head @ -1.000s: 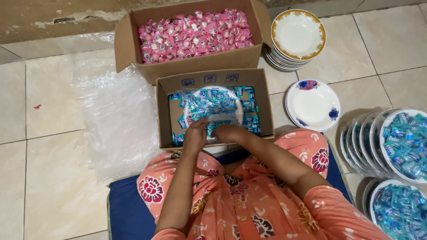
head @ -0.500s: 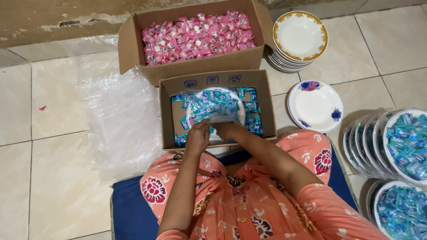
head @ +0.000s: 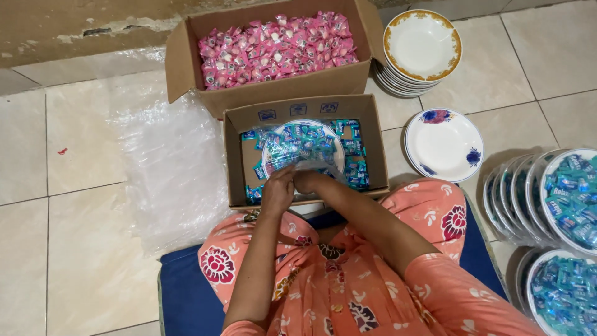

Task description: The person places blue candies into a clear plastic bag positioned over a white plate inside a cardboard box.

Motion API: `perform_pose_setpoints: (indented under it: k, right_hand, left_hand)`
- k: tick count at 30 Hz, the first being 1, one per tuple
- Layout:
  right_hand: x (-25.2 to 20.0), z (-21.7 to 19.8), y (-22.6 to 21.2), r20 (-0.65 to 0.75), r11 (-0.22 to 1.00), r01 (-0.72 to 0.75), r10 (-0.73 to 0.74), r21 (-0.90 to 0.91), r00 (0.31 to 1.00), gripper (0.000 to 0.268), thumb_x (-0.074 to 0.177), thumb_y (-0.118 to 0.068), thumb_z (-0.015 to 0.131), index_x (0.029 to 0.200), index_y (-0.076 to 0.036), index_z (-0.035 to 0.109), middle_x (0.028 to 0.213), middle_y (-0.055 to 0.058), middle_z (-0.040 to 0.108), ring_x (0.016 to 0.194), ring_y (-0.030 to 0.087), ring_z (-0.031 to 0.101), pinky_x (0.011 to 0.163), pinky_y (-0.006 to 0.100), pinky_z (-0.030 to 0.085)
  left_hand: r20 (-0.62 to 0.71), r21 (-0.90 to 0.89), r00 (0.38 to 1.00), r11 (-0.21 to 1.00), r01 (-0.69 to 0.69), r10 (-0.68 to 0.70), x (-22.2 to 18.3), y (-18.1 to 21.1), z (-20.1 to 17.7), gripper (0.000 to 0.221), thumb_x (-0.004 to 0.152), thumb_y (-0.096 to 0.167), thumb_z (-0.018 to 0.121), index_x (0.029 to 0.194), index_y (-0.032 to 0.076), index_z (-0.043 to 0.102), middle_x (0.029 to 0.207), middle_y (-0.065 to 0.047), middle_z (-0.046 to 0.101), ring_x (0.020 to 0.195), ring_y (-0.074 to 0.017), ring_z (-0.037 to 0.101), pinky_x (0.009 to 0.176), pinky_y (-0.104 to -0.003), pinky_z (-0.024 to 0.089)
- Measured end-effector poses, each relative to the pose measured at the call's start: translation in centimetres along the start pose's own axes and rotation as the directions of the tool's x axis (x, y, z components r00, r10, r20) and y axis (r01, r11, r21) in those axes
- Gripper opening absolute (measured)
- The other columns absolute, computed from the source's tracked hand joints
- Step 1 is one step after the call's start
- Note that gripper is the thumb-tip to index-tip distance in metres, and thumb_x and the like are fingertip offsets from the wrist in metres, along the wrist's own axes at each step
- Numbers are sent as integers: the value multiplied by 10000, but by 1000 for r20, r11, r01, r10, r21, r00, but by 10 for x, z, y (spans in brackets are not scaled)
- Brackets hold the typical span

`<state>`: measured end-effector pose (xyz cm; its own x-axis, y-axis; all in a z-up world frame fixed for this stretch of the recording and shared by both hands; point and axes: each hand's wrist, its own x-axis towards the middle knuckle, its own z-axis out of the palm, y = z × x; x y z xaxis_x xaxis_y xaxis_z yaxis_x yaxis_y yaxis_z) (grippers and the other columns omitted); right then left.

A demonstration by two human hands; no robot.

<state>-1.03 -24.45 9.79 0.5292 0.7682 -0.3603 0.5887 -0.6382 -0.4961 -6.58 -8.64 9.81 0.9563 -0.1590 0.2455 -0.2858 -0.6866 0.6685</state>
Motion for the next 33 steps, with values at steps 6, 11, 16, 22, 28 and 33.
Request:
perform_pose_setpoints:
  k: [6,11,16,22,28,33]
  right_hand:
    - [-5,-2,0,30,993,-110,109,46,994,316,959,-145,513,1099,22,741,1100,269,728,993,436,727,835,496,583]
    - [7,43,66,81,990,-131,134,-44,988,337,931,-141,535,1175,13,709,1158,307,691,1016,444,720,829,524,582]
    - [-20,-4,27,74,987,-156,153,47,986,613,967,-84,474,1563,-17,351,1455,329,517,1285,526,550,1019,616,466]
    - [-38,3,25,203,1000,2,4,-28,979,315,968,9,454,1144,137,682,1091,361,705,997,501,695,890,571,564]
    - [2,50,90,143,849,78,-3,-522,990,360,1006,-153,550,1285,45,664,1167,228,731,1071,371,712,954,495,553]
    - [23,67,106,83,939,-330,338,-94,938,571,1004,-321,506,1542,-146,429,1363,269,616,1214,438,640,983,540,527]
  left_hand:
    - [38,-43,998,997,58,-57,1,8,-5,341,880,77,560,1126,121,793,1299,-24,725,1193,-271,662,1026,-383,537]
    - [46,-20,997,998,62,-61,4,9,-7,355,888,85,559,1150,148,790,1300,-23,723,1203,-268,658,1019,-385,540]
    - [32,-25,998,998,49,-48,1,11,-8,342,881,88,566,1140,117,787,1286,-52,726,1187,-299,661,1005,-407,549]
    - [33,-45,998,997,56,-55,1,5,-3,355,884,93,560,1154,132,787,1291,-42,725,1183,-290,664,999,-408,550]
    - [73,-42,995,997,64,-60,1,10,-8,391,880,72,553,1191,144,780,1302,-61,718,1176,-318,665,982,-429,556]
    - [108,-32,992,997,76,-72,2,5,-7,391,876,102,561,1199,161,774,1320,-45,705,1181,-330,659,999,-434,552]
